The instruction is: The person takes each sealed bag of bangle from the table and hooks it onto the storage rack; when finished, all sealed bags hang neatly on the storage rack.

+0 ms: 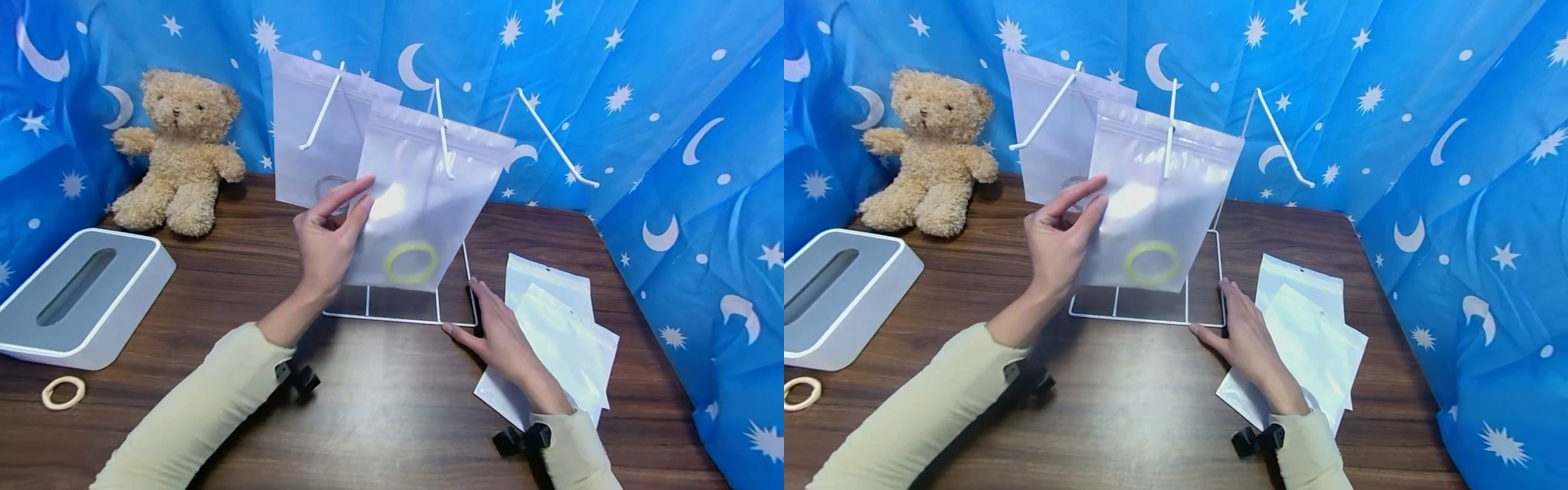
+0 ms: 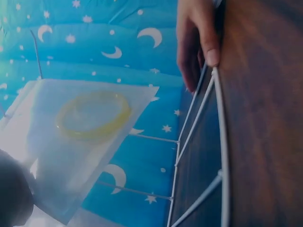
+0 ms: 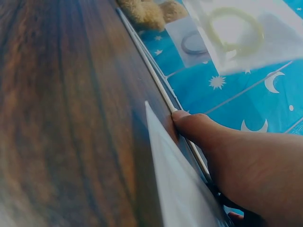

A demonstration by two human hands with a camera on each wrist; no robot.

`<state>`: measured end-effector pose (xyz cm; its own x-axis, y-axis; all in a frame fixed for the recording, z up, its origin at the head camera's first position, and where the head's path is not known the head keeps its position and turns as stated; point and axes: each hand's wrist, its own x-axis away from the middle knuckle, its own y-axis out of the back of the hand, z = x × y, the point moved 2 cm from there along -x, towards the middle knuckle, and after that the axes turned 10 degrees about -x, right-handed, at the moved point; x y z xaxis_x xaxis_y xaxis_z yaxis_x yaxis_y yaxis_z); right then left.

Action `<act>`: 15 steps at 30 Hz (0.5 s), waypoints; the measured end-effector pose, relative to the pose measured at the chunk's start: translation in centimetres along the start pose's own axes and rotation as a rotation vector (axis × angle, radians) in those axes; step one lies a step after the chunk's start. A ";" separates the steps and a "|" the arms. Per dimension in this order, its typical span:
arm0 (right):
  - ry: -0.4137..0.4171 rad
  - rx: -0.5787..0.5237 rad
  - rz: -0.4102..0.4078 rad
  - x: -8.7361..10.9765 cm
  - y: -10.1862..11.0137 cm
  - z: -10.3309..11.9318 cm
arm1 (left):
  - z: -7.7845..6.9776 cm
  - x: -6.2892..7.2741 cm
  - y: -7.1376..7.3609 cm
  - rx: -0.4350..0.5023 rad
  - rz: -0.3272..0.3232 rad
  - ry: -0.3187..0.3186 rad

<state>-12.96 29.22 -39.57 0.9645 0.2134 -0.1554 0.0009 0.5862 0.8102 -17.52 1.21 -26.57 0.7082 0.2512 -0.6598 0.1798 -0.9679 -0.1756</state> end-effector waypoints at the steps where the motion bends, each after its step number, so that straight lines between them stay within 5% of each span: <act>1: -0.004 0.001 -0.002 0.0 0.0 0.0 | 0.4 -0.4 -0.4 0.006 -0.009 0.024; 8: -0.021 -0.003 0.000 0.0 -0.3 0.0 | 3.2 -3.3 -2.4 -0.022 -0.080 0.080; 15: -0.034 0.008 0.006 -0.1 -0.1 0.0 | 4.3 -4.8 -3.1 0.014 -0.086 0.138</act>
<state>-13.02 29.13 -39.60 0.9730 0.1898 -0.1310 -0.0031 0.5789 0.8154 -24.38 3.01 -26.03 0.7777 0.3294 -0.5354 0.2353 -0.9423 -0.2380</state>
